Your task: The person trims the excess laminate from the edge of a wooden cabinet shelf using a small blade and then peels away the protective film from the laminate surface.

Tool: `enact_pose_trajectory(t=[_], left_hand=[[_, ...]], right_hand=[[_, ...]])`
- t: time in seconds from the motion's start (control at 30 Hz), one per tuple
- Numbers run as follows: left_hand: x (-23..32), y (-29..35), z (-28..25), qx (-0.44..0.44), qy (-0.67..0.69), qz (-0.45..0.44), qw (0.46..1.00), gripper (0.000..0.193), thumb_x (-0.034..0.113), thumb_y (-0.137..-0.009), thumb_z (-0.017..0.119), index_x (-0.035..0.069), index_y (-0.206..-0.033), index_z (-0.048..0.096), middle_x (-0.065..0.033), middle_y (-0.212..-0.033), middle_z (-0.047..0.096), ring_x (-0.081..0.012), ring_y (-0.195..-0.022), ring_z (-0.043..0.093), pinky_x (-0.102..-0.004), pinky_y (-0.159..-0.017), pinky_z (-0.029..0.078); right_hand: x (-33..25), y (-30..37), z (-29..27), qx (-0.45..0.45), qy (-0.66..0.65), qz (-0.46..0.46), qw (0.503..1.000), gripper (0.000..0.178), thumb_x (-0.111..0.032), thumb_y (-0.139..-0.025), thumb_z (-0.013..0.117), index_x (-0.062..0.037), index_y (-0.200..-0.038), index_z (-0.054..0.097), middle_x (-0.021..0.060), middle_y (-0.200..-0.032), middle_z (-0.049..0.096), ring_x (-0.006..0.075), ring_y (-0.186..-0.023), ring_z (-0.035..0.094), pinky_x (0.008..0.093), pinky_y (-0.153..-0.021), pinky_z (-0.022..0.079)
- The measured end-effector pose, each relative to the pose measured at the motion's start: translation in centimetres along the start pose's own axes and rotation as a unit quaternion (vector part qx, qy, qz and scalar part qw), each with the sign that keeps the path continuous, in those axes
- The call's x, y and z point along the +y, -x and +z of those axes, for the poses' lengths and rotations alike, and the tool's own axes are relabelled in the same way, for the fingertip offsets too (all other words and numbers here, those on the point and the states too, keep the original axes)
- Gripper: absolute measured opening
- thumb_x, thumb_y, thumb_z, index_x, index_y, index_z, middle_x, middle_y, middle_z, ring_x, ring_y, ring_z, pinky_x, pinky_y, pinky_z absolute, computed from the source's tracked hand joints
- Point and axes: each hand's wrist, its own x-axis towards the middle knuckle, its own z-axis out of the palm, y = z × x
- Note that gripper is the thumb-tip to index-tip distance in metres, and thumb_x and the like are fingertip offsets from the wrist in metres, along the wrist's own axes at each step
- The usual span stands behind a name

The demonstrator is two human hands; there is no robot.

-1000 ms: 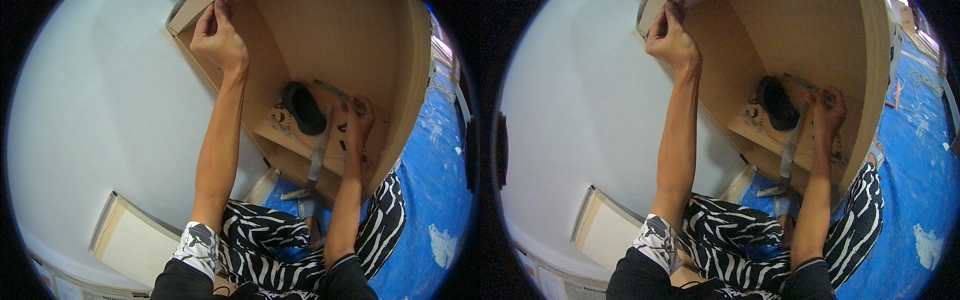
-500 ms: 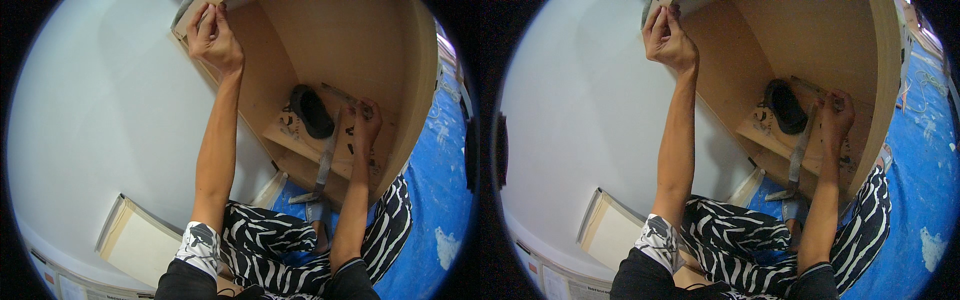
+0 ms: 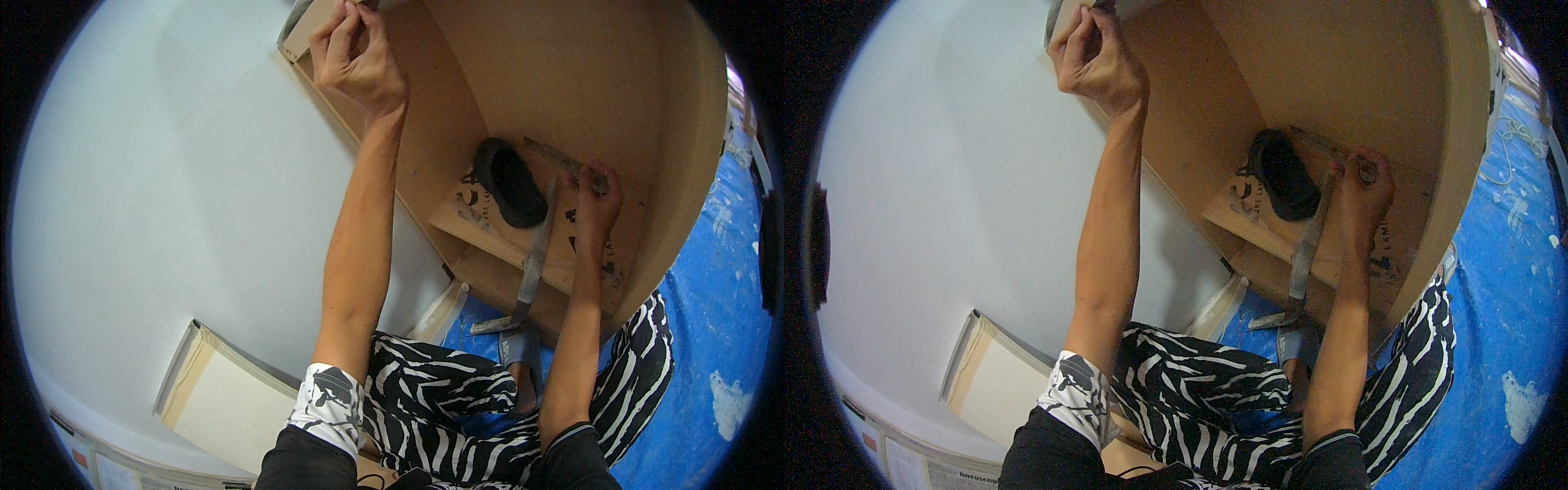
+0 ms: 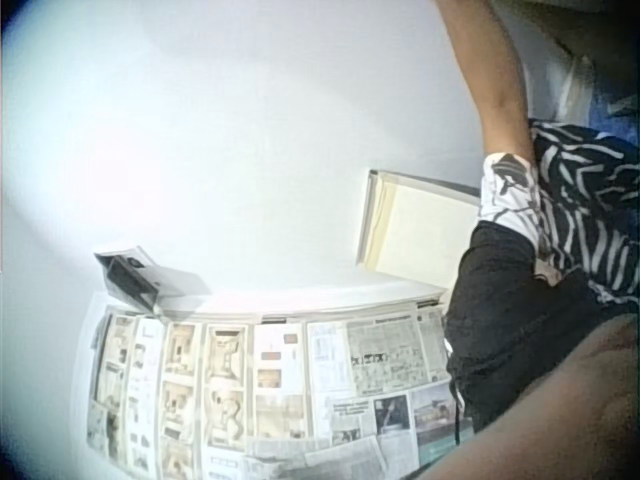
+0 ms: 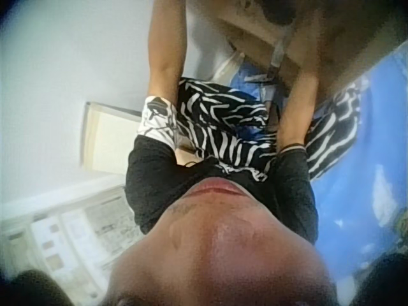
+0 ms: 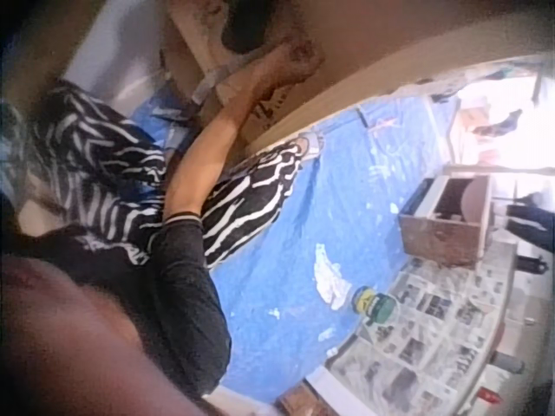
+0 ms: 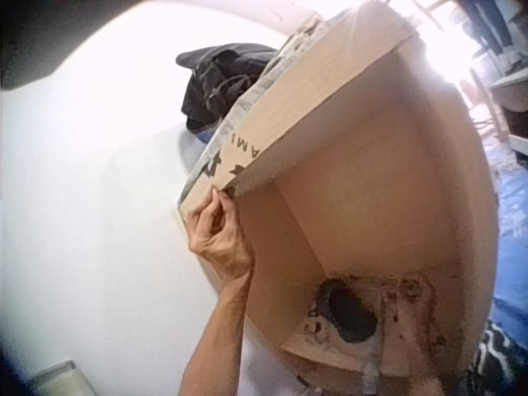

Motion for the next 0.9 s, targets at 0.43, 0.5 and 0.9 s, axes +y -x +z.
enact_pose_trajectory(t=[0.43,0.5,0.9], left_hand=[[-1.3,1.1,-1.4,0.012,0.064,-0.002,0.998,0.016,0.000,-0.085,0.070,-0.003,-0.101,0.070,-0.0109,-0.107,0.060,-0.0205,-0.091,0.067,-0.0289,-0.081,0.058],[-1.2,1.2,-1.0,0.009,0.076,-0.010,0.997,0.016,-0.001,-0.085,0.069,-0.004,-0.100,0.069,-0.0102,-0.109,0.058,-0.0202,-0.091,0.067,-0.0282,-0.081,0.059],[-2.5,-0.5,-1.2,-0.025,-0.021,0.094,0.995,0.012,-0.002,-0.085,0.068,-0.005,-0.097,0.070,-0.0092,-0.109,0.057,-0.0157,-0.088,0.065,-0.0244,-0.076,0.058]], right_hand=[[-0.5,-0.1,0.1,0.019,-0.029,-0.013,0.999,0.011,-0.001,-0.092,0.058,0.0025,-0.103,0.057,0.0100,-0.096,0.061,0.0207,-0.075,0.068,0.0290,-0.065,0.057],[-0.5,-0.1,-0.1,0.025,-0.028,-0.001,0.999,0.011,-0.002,-0.092,0.059,0.0023,-0.102,0.057,0.0098,-0.095,0.062,0.0198,-0.074,0.068,0.0285,-0.064,0.056],[3.0,-1.7,-0.9,0.034,0.100,-0.060,0.993,0.013,-0.007,-0.091,0.063,0.0011,-0.100,0.061,0.0106,-0.094,0.065,0.0176,-0.081,0.065,0.0294,-0.065,0.053]])
